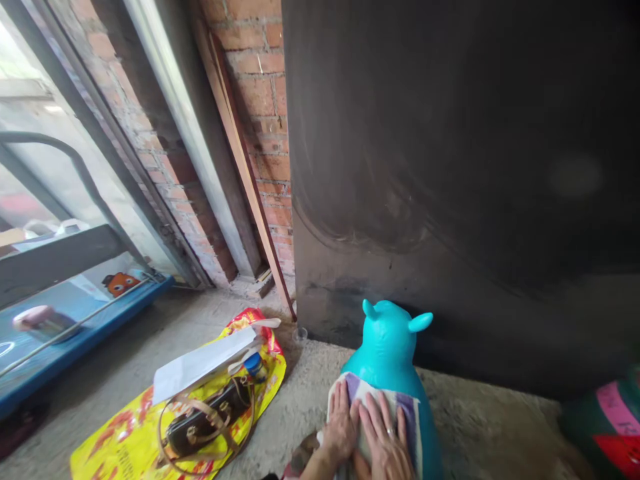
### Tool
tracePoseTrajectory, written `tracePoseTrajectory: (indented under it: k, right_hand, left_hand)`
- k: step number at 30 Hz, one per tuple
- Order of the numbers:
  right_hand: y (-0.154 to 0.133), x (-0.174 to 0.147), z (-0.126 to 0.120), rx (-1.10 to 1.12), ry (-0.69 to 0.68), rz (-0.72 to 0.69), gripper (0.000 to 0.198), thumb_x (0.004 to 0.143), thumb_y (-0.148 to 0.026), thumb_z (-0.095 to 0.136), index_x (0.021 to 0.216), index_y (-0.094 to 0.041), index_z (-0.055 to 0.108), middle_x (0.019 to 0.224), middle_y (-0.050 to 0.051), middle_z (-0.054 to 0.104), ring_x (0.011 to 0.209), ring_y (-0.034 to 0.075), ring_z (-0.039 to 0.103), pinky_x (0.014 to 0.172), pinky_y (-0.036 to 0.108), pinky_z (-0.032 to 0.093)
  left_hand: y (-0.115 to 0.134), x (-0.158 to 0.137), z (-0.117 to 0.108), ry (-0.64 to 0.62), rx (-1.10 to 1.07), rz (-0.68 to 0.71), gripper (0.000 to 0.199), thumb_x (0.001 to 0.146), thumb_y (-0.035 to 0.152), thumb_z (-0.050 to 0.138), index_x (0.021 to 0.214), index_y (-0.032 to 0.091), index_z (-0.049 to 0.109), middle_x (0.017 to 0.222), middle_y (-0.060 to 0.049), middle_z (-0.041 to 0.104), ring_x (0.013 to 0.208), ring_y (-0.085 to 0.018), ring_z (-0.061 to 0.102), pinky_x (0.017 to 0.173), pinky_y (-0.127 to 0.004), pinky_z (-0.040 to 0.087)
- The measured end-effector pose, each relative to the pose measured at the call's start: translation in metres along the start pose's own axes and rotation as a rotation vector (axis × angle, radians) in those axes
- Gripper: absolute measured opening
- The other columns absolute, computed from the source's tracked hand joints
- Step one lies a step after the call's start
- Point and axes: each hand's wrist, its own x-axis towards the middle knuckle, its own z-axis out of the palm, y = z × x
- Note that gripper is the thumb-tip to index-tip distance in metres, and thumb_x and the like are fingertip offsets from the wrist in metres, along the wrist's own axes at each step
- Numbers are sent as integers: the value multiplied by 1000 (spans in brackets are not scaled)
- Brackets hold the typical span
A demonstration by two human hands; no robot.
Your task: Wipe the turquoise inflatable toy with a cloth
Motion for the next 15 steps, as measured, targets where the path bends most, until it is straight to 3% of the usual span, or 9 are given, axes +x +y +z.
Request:
tracePoseTrajectory:
  k: [4, 8, 13, 15]
  right_hand:
    - [12, 26, -4, -34, -10, -48, 73, 83, -46, 50, 148, -24, 27, 155, 2, 29, 145, 34, 20, 116, 61, 19]
    - [19, 36, -13, -22, -57, -93, 73, 88, -52, 47, 150, -28, 18, 156, 3, 27, 144, 33, 25, 116, 61, 20]
    - [30, 21, -21, -22, -71, -231, 75, 87, -62, 47, 149, -31, 19, 157, 0, 22, 143, 32, 27, 111, 59, 29]
    - [30, 2, -17, -47, -9, -316, 76, 85, -61, 49, 149, -29, 23, 155, 1, 28, 140, 30, 33, 113, 55, 28]
  left_hand:
    - [6, 27, -5, 4, -19, 47, 69, 93, 40, 26, 151, 6, 13, 163, -7, 10, 149, -12, 1, 120, -22, 1]
    - [9, 30, -8, 8, -37, 47, 68, 94, 40, 23, 151, 4, 12, 163, -7, 11, 149, -12, 3, 119, -18, 1]
    - [5, -6, -6, -5, -1, 22, 65, 92, 37, 26, 149, 6, 24, 161, -8, 20, 149, -14, 9, 121, -24, 4]
    - [-3, -31, 1, 11, 18, -9, 66, 91, 37, 27, 149, 5, 24, 161, -8, 19, 149, -15, 10, 122, -26, 6]
